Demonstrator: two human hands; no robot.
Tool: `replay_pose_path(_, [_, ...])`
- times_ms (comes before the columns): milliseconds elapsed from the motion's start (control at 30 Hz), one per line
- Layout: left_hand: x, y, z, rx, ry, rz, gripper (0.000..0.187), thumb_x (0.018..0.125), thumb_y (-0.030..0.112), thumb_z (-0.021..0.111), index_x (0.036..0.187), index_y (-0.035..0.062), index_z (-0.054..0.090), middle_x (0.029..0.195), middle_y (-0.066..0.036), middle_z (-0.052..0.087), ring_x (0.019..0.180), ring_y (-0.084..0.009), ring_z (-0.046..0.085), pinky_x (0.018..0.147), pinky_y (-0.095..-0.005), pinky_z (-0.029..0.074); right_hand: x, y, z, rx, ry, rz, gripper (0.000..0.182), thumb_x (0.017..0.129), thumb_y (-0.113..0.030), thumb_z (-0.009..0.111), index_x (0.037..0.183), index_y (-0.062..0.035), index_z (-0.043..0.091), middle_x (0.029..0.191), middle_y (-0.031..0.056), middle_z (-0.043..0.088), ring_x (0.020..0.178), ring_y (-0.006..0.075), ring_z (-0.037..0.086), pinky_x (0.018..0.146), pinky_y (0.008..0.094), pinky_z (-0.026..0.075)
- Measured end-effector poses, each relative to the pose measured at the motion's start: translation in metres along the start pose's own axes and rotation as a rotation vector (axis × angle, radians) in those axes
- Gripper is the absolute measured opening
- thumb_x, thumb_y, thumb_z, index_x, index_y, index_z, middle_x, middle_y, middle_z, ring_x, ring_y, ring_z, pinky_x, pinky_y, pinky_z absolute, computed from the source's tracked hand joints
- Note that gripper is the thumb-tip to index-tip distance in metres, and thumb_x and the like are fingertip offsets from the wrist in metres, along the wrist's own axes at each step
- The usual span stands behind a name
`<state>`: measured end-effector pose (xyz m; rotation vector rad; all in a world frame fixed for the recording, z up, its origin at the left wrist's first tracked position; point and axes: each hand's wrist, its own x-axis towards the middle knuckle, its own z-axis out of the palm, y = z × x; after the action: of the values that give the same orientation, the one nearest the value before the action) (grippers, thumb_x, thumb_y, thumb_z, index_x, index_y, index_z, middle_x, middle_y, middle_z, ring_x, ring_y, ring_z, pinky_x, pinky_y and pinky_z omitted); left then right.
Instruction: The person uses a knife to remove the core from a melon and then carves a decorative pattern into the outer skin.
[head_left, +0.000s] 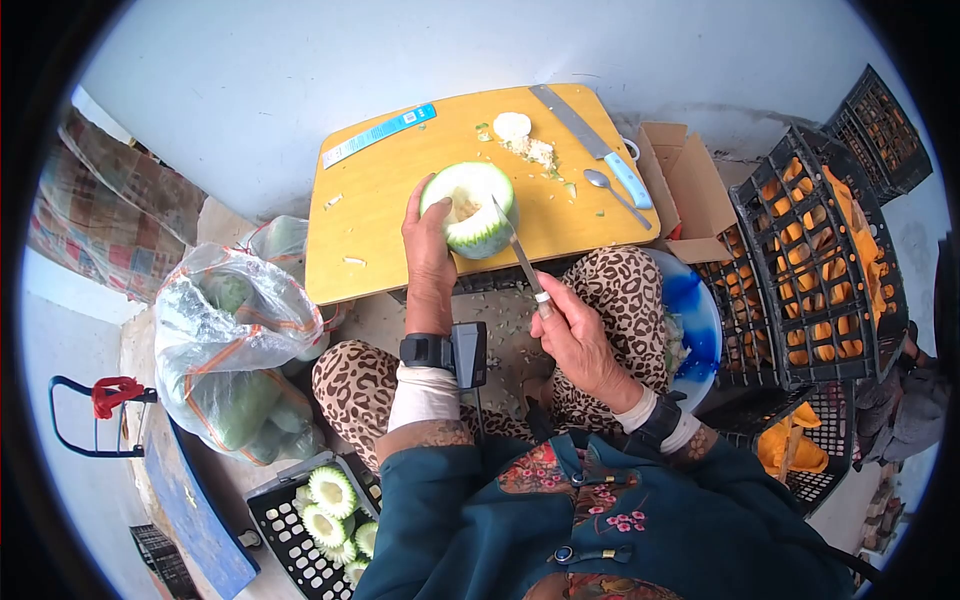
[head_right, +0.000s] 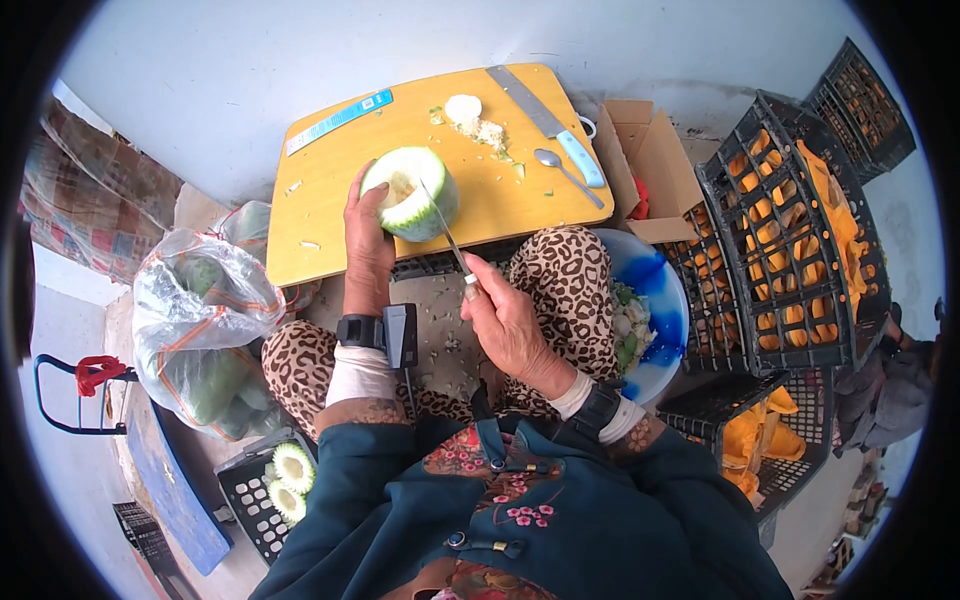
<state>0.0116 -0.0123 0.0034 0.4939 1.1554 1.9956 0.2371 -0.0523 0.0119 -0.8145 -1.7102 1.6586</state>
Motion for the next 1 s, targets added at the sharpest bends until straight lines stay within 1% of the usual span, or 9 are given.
replay_pose_path(33, [0.0, 0.0, 0.0, -0.001, 0.0, 0.0, 0.048, 0.082, 0.002, 0.051, 0.13, 0.0033, 0.048, 0.118, -0.013, 0.057, 0.104, -0.0213, 0.057, 0.09, -0.0313, 0.046, 0.0, 0.0, 0.0, 0.009, -0.008, 0.005, 0.043, 0.1, -0.017, 0.043, 0.139, -0.0026, 0.036, 0.08, 0.0023, 0.052, 0.066, 0.0055, 0.044, 0.057, 0.0195, 0.04])
replay_pose_path(133, [0.0, 0.0, 0.0, 0.004, 0.002, -0.001, 0.048, 0.082, 0.002, 0.052, 0.13, 0.0033, 0.048, 0.118, -0.013, 0.058, 0.104, -0.0214, 0.057, 0.09, -0.0314, 0.046, 0.001, 0.001, 0.001, -0.036, 0.042, -0.017, 0.039, 0.096, -0.01, 0.044, 0.133, 0.0015, 0.043, 0.073, 0.0068, 0.058, 0.069, 0.0116, 0.056, 0.065, 0.0267, 0.047])
replay_pose_path(433, [0.0, -0.001, 0.0, 0.008, -0.004, 0.01, 0.049, 0.081, 0.003, 0.052, 0.13, 0.0023, 0.048, 0.118, -0.014, 0.057, 0.104, -0.0222, 0.057, 0.09, -0.0321, 0.047, 0.0, -0.008, 0.005, -0.164, 0.088, -0.06, 0.04, 0.094, -0.009, 0.046, 0.132, 0.0011, 0.044, 0.074, 0.0094, 0.059, 0.068, 0.0153, 0.06, 0.066, 0.0285, 0.049])
replay_pose_path(667, [-0.001, 0.0, 0.002, -0.012, -0.015, 0.01, 0.05, 0.081, 0.004, 0.052, 0.131, 0.0019, 0.046, 0.117, -0.014, 0.057, 0.104, -0.0231, 0.058, 0.09, -0.033, 0.047, -0.001, -0.01, 0.006, -0.17, 0.095, -0.055, 0.04, 0.093, -0.009, 0.047, 0.133, -0.0005, 0.044, 0.075, 0.0101, 0.06, 0.068, 0.017, 0.062, 0.065, 0.0294, 0.049])
replay_pose_path(833, [0.0, -0.001, 0.001, 0.001, -0.007, 0.006, 0.049, 0.081, 0.002, 0.051, 0.13, 0.0029, 0.047, 0.117, -0.014, 0.058, 0.103, -0.0229, 0.058, 0.09, -0.0328, 0.048, -0.001, -0.011, 0.007, -0.219, 0.1, -0.062, 0.041, 0.093, -0.008, 0.047, 0.133, -0.0009, 0.044, 0.075, 0.0105, 0.06, 0.068, 0.0176, 0.062, 0.064, 0.0299, 0.05])
replay_pose_path(1000, [-0.002, 0.001, 0.004, 0.018, 0.011, -0.001, 0.05, 0.08, 0.0, 0.051, 0.13, 0.0032, 0.048, 0.116, -0.014, 0.058, 0.102, -0.0223, 0.059, 0.089, -0.0323, 0.048, 0.0, -0.013, 0.005, -0.192, 0.096, -0.033, 0.04, 0.093, -0.008, 0.047, 0.132, -0.0005, 0.045, 0.075, 0.0113, 0.06, 0.066, 0.0184, 0.062, 0.064, 0.0306, 0.05])
